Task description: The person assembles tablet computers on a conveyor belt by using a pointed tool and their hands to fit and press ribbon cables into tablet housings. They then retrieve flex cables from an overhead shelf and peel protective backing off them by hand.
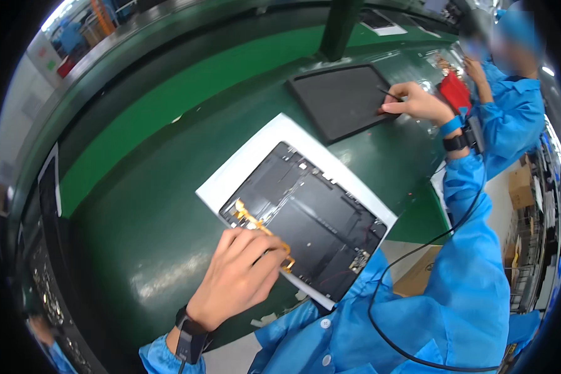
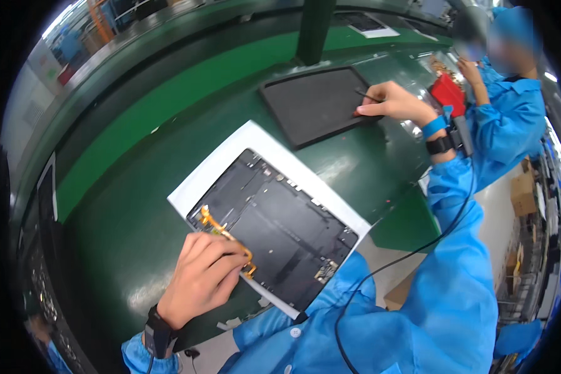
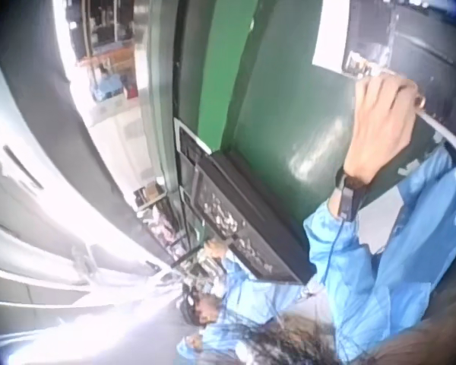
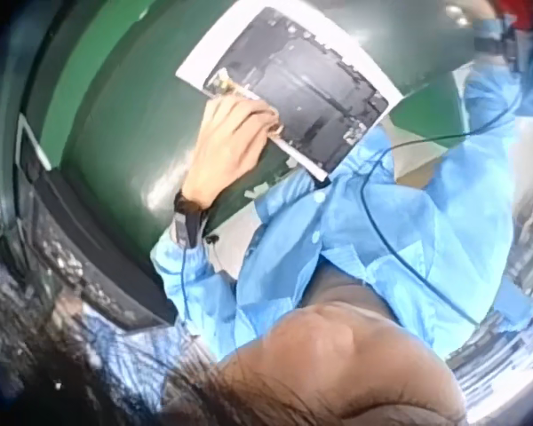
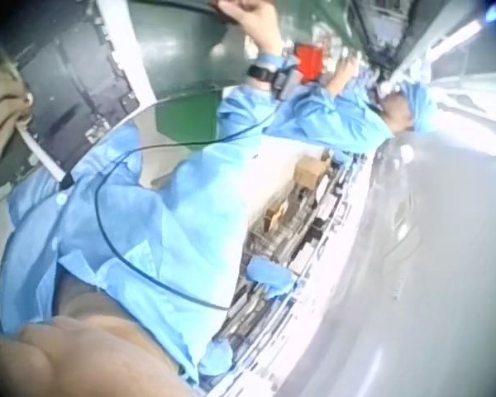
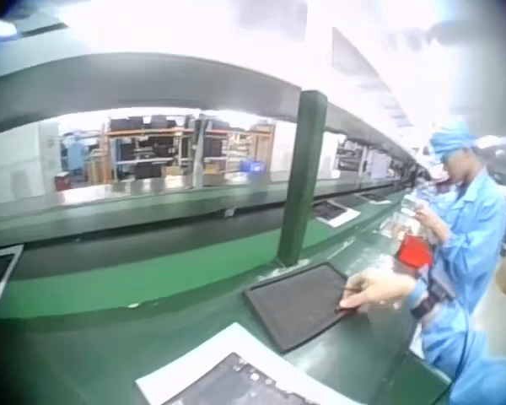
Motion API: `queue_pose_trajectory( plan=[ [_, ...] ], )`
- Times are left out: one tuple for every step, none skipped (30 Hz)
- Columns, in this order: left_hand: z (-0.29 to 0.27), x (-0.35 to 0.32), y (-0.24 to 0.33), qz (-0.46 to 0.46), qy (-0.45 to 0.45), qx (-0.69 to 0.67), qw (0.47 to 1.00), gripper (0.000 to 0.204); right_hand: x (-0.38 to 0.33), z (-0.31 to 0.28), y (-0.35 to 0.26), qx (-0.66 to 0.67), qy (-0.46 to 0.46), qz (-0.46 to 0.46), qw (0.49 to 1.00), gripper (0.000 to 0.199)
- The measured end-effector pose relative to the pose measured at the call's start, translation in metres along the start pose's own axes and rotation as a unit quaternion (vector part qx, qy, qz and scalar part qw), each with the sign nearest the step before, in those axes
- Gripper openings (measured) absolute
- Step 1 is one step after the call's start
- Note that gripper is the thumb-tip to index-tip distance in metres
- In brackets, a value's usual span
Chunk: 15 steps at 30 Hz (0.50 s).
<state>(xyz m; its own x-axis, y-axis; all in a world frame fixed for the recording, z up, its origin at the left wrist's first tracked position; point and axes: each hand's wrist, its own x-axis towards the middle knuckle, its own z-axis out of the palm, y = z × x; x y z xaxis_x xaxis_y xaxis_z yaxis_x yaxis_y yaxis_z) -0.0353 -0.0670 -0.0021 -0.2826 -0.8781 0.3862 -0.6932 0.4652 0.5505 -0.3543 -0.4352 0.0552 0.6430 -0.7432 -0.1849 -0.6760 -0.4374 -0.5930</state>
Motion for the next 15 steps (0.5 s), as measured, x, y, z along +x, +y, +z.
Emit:
queue_pose_trajectory(
  plan=[
    [-0.001,-0.002,0.001,-0.012,-0.006,0.006,1.000,0.025,0.007,0.000,0.004,-0.059,0.002,-0.022,0.998,0.030],
    [-0.002,-0.004,0.002,-0.005,-0.008,0.004,1.000,0.024,0.017,0.001,0.007,-0.088,-0.006,-0.022,0.996,0.037],
    [-0.002,-0.003,0.000,0.006,-0.006,0.000,1.000,0.023,0.023,0.001,0.003,-0.121,-0.010,-0.022,0.992,0.044],
    [-0.001,-0.004,0.000,0.000,-0.010,-0.005,1.000,0.023,0.026,0.003,-0.001,-0.117,-0.011,-0.024,0.993,0.044],
    [-0.003,-0.004,-0.002,-0.001,-0.012,-0.003,1.000,0.023,0.030,0.004,-0.007,-0.131,-0.023,-0.047,0.990,0.046],
    [-0.002,-0.004,0.000,-0.008,-0.016,-0.001,1.000,0.022,0.030,0.006,-0.011,-0.147,-0.038,-0.068,0.986,0.048],
    [-0.002,-0.003,0.001,-0.014,-0.019,0.002,1.000,0.022,0.031,0.007,-0.012,-0.148,-0.039,-0.066,0.986,0.048],
    [-0.003,-0.001,0.001,-0.013,-0.018,-0.001,1.000,0.022,0.032,0.006,-0.014,-0.149,-0.046,-0.051,0.987,0.044],
    [-0.005,0.000,0.003,-0.020,-0.023,-0.004,1.000,0.022,0.033,0.005,-0.016,-0.149,-0.054,-0.037,0.987,0.040],
    [-0.006,0.001,0.004,-0.027,-0.027,-0.007,0.999,0.023,0.034,0.007,-0.013,-0.152,-0.056,-0.037,0.986,0.040],
    [-0.008,0.001,0.005,-0.028,-0.023,-0.008,0.999,0.023,0.036,0.011,-0.008,-0.171,-0.032,-0.063,0.983,0.039],
    [-0.011,0.000,0.006,-0.031,-0.028,-0.017,0.999,0.023,0.038,0.012,-0.011,-0.191,-0.009,-0.094,0.977,0.038],
    [-0.012,-0.001,0.006,-0.036,-0.033,-0.026,0.998,0.024,0.036,0.014,-0.022,-0.197,-0.012,-0.100,0.975,0.038],
    [-0.014,-0.001,0.006,-0.041,-0.023,-0.025,0.999,0.024,0.028,0.016,-0.036,-0.163,0.086,-0.110,0.977,0.035],
    [-0.015,-0.002,0.006,-0.035,-0.025,-0.038,0.998,0.024,0.014,0.020,-0.054,-0.128,0.183,-0.118,0.968,0.033]
  ],
)
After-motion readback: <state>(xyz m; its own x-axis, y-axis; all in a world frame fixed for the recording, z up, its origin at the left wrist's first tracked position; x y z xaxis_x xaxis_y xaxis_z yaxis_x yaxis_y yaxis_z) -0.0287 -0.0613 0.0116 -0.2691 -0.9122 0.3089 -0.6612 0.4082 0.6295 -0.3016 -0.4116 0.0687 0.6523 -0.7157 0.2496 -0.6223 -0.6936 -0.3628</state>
